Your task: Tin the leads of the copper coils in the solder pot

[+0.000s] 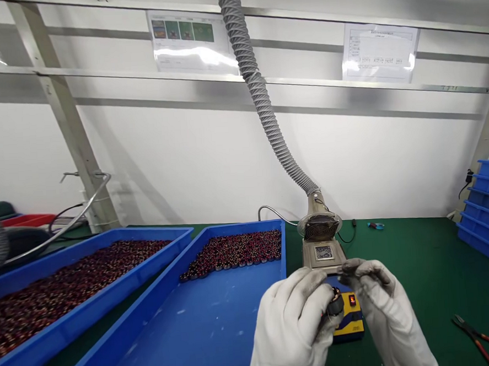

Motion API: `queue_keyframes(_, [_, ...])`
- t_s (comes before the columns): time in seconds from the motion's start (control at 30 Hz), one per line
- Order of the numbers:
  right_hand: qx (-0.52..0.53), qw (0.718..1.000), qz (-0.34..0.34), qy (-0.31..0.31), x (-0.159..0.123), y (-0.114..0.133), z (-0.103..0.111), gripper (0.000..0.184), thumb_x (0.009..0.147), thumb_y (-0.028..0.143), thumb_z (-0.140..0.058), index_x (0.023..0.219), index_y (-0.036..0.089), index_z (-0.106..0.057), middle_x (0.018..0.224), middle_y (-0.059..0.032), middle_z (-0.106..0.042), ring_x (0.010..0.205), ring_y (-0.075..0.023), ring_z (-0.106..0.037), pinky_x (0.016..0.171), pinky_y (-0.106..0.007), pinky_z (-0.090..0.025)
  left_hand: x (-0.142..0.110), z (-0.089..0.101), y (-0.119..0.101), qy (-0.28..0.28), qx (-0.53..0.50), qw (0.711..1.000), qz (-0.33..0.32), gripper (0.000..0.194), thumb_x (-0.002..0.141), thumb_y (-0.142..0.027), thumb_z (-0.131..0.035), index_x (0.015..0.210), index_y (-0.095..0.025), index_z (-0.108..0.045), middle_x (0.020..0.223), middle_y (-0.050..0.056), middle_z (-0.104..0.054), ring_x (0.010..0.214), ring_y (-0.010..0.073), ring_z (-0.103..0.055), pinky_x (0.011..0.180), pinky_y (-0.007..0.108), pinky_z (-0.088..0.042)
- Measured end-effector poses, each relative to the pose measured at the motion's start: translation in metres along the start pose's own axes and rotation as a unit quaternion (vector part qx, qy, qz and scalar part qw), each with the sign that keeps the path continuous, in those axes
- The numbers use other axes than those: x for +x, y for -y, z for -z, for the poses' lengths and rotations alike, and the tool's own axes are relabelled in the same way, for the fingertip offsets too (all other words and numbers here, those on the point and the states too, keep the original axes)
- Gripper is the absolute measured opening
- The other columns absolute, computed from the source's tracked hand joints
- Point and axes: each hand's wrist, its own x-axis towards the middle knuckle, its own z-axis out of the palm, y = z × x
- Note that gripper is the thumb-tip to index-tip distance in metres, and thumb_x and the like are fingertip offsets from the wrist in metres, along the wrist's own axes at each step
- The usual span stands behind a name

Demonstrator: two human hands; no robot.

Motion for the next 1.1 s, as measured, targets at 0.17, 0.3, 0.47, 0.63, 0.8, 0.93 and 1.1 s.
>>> queue_keyframes(0.17, [-0.003, 0.989, -0.099, 0.114, 0.0, -0.01, -0.009, 0.03, 0.059, 0.028, -0.075, 0.085, 0.018, -0.063, 0.086, -0.0083, -0.066, 0.081, -0.0221, -0.062, 0.075, -0.035, -0.05, -0.001, -0.003, -0.003, -0.016, -0.017, 0.999, 0.027, 0.023, 0.078, -0.012, -0.048, 0.1, -0.017, -0.05, 0.101, 0.007, -0.06, 0.096, 0.0218, -0.054, 0.078, 0.035, -0.044])
queue_keyframes(0.3, [0.033, 0.989, -0.101, 0.101, 0.004, -0.022, -0.008, 0.031, 0.056, 0.029, -0.076, 0.082, 0.017, -0.065, 0.082, -0.0081, -0.067, 0.076, -0.0218, -0.063, 0.075, -0.037, -0.05, -0.002, -0.003, -0.001, 0.003, -0.134, 0.986, 0.095, 0.028, 0.079, -0.014, -0.053, 0.106, -0.022, -0.05, 0.102, 0.005, -0.06, 0.095, 0.0183, -0.055, 0.08, 0.031, -0.047])
queue_keyframes(0.47, [0.066, 0.975, -0.165, 0.135, 0.004, -0.031, -0.004, 0.033, 0.052, 0.028, -0.079, 0.08, 0.018, -0.064, 0.079, -0.0069, -0.066, 0.073, -0.0219, -0.063, 0.069, -0.037, -0.051, -0.004, -0.001, 0.007, -0.031, -0.283, 0.949, 0.134, 0.016, 0.083, -0.027, -0.049, 0.089, -0.023, -0.063, 0.09, 0.006, -0.065, 0.09, 0.0218, -0.058, 0.077, 0.033, -0.05])
queue_keyframes(0.63, [0.092, 0.961, -0.2, 0.164, 0.002, -0.031, -0.007, 0.031, 0.058, 0.036, -0.074, 0.083, 0.02, -0.064, 0.075, -0.0062, -0.066, 0.068, -0.022, -0.064, 0.063, -0.038, -0.051, -0.002, 0.003, 0.008, -0.142, -0.406, 0.837, 0.338, 0.016, 0.076, -0.031, -0.057, 0.073, -0.018, -0.066, 0.086, 0.008, -0.066, 0.083, 0.0231, -0.061, 0.075, 0.032, -0.052])
queue_keyframes(0.8, [0.079, 0.974, -0.163, 0.135, 0.006, -0.032, -0.008, 0.023, 0.058, 0.031, -0.075, 0.076, 0.02, -0.066, 0.075, -0.0047, -0.067, 0.073, -0.0202, -0.063, 0.073, -0.035, -0.049, 0.005, 0.001, 0.003, -0.045, -0.436, 0.845, 0.307, 0.013, 0.062, -0.019, -0.067, 0.075, -0.019, -0.07, 0.088, 0.008, -0.066, 0.083, 0.023, -0.061, 0.073, 0.029, -0.053])
queue_keyframes(0.93, [0.09, 0.974, -0.171, 0.121, 0.002, -0.035, -0.01, 0.026, 0.055, 0.029, -0.077, 0.077, 0.02, -0.065, 0.074, -0.0043, -0.067, 0.072, -0.0199, -0.064, 0.072, -0.035, -0.049, 0.003, -0.002, 0.0, -0.129, -0.462, 0.826, 0.295, 0.01, 0.07, -0.014, -0.061, 0.068, -0.021, -0.068, 0.078, 0.003, -0.066, 0.076, 0.0174, -0.062, 0.068, 0.022, -0.053])
queue_keyframes(1.1, [0.1, 0.97, -0.187, 0.122, -0.002, -0.034, -0.013, 0.024, 0.06, 0.034, -0.074, 0.076, 0.02, -0.063, 0.07, -0.0043, -0.066, 0.066, -0.0204, -0.064, 0.064, -0.037, -0.051, 0.0, 0.006, 0.009, -0.157, -0.45, 0.835, 0.277, 0.015, 0.068, -0.012, -0.063, 0.075, -0.024, -0.069, 0.082, 0.0, -0.068, 0.079, 0.016, -0.062, 0.073, 0.02, -0.051])
